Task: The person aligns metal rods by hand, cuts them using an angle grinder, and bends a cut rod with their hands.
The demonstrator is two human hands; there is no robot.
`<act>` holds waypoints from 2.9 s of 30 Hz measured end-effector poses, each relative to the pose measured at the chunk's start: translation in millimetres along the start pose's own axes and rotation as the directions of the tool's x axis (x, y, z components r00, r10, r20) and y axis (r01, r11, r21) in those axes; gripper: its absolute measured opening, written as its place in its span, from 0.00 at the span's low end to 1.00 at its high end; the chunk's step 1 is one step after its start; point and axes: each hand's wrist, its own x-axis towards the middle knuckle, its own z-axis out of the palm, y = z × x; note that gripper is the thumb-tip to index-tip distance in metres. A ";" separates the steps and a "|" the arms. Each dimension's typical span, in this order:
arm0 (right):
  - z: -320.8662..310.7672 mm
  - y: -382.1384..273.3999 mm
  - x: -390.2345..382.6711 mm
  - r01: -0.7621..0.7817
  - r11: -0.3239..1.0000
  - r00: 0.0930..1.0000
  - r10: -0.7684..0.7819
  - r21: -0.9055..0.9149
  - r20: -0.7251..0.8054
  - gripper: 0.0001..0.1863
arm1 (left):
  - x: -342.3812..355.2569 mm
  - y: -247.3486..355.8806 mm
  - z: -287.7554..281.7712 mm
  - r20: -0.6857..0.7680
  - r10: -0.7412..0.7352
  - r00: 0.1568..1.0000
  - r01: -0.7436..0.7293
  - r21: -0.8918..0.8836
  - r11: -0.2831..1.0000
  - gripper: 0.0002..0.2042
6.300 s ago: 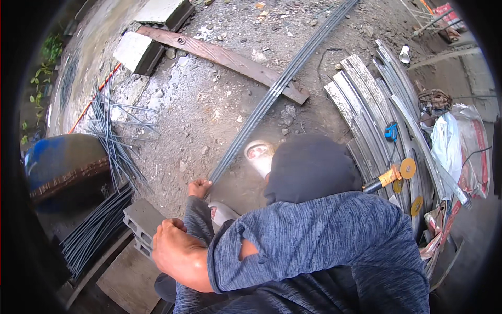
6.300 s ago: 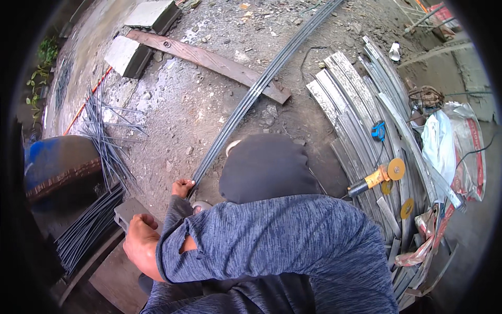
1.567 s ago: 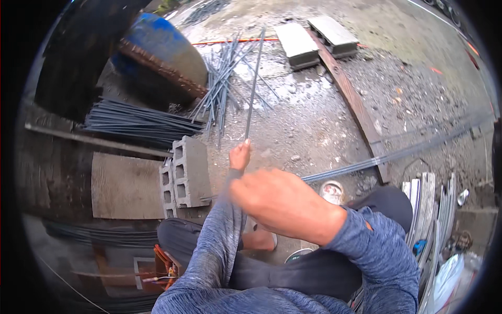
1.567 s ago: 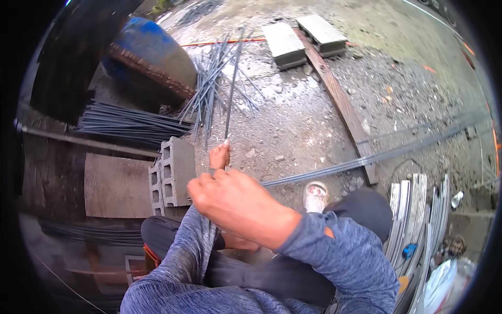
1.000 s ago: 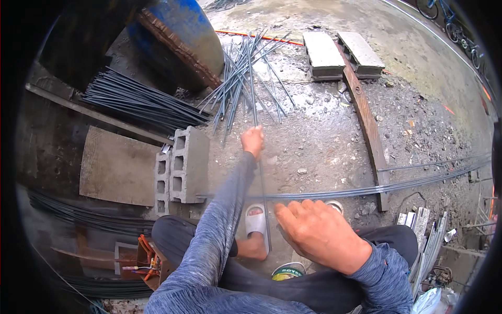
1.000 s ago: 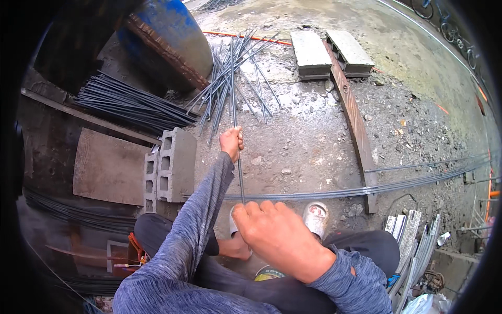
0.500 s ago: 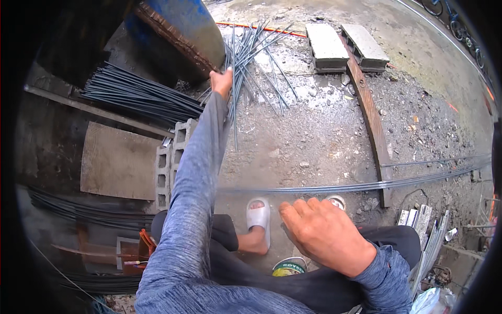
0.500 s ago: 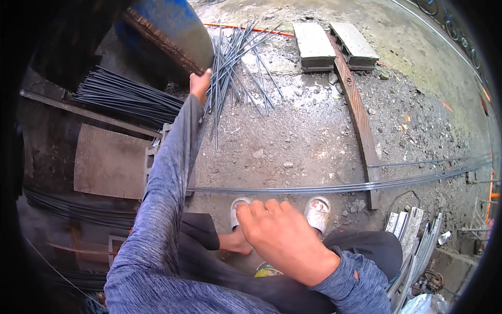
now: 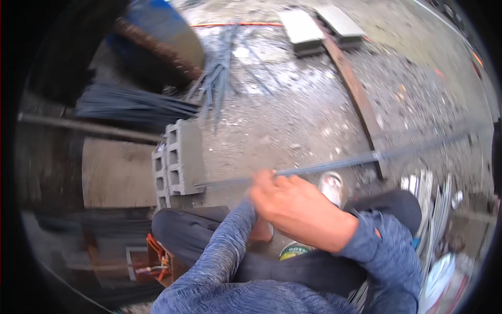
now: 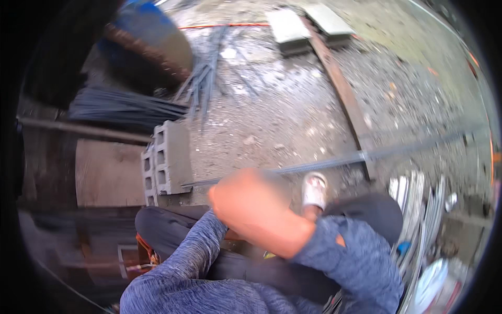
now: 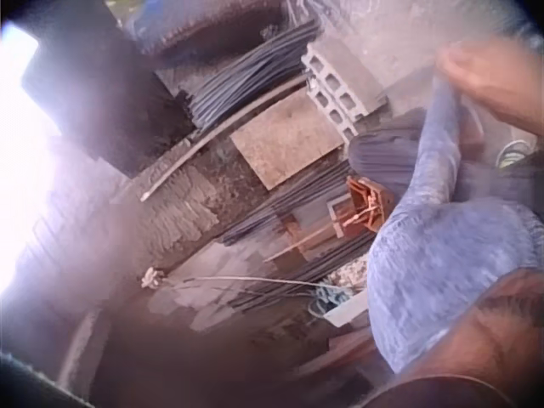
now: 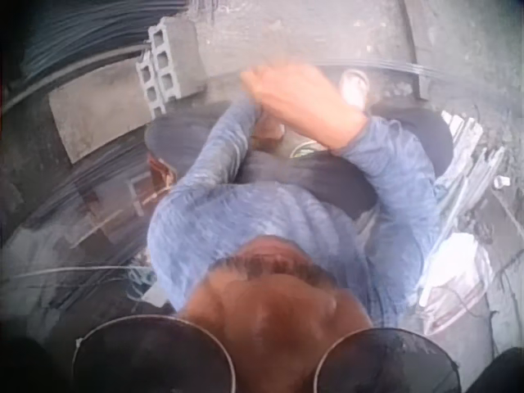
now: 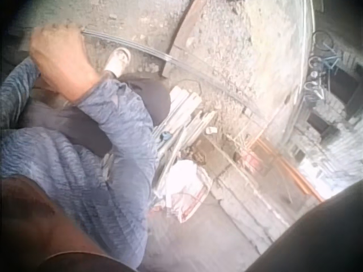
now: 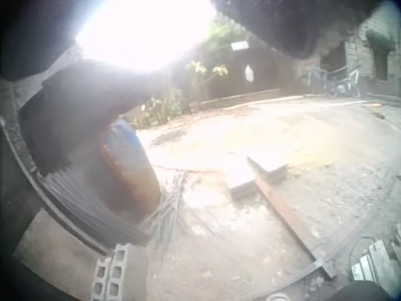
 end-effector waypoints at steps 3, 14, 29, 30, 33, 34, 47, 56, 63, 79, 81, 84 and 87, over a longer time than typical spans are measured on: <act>16.6 -15.5 14.7 -0.014 1.000 0.995 0.012 0.015 0.094 0.14 | 24.0 -33.3 -7.1 0.266 -0.272 0.925 0.246 0.125 0.961 0.17; 28.3 -15.8 4.1 -0.054 0.981 0.999 0.054 0.186 0.003 0.13 | 95.5 -96.2 30.9 0.794 -0.158 0.587 0.219 0.033 0.975 0.16; 7.2 -8.6 -9.9 -0.024 0.991 0.995 0.010 0.132 0.104 0.15 | 106.8 -95.4 30.6 0.852 -0.260 0.455 0.640 -0.110 0.760 0.09; 7.2 -9.4 -6.7 0.026 0.988 0.998 -0.034 0.152 0.051 0.15 | 107.9 -101.0 16.4 0.800 -0.259 0.541 0.542 -0.096 0.835 0.09; 24.8 -14.7 6.7 -0.030 0.971 0.999 0.025 0.236 0.025 0.13 | 102.2 -80.2 4.9 0.714 -0.264 0.649 0.323 0.057 0.945 0.11; 37.5 -18.3 11.7 -0.045 0.974 0.999 0.040 0.224 0.026 0.13 | 99.2 -73.2 9.2 0.653 -0.175 0.737 0.184 0.055 0.981 0.13; 15.0 -13.6 10.5 -0.012 0.980 0.994 -0.010 0.199 0.108 0.13 | 83.9 -25.5 -55.7 0.624 0.017 0.781 -0.118 0.120 0.986 0.24; 14.5 -10.6 -1.7 -0.062 0.978 0.998 0.062 0.198 0.006 0.12 | 151.8 45.3 -72.5 0.806 -0.090 0.585 -0.201 0.252 0.947 0.31; 2.0 -25.0 15.9 0.200 0.930 0.875 -0.028 0.309 -0.483 0.10 | 220.2 175.9 -135.9 0.790 0.141 0.596 -0.738 0.471 0.483 0.29; -5.9 -20.6 19.9 0.235 0.960 0.735 -0.072 0.153 -0.675 0.11 | 143.8 -17.0 -59.5 0.707 -0.045 0.706 -0.171 0.232 0.957 0.29; -5.9 -18.8 18.0 0.228 0.961 0.743 -0.066 0.159 -0.667 0.10 | 128.1 -39.1 -44.7 0.708 -0.039 0.705 -0.153 0.205 0.967 0.28; -6.1 -19.6 17.1 0.218 0.962 0.745 -0.058 0.162 -0.665 0.10 | 132.9 -43.2 -52.9 0.711 -0.073 0.699 -0.105 0.204 0.973 0.27; -4.5 -13.5 11.6 0.206 0.957 0.775 -0.033 0.203 -0.631 0.09 | 160.8 39.0 -79.3 0.692 -0.068 0.718 -0.166 0.265 0.950 0.25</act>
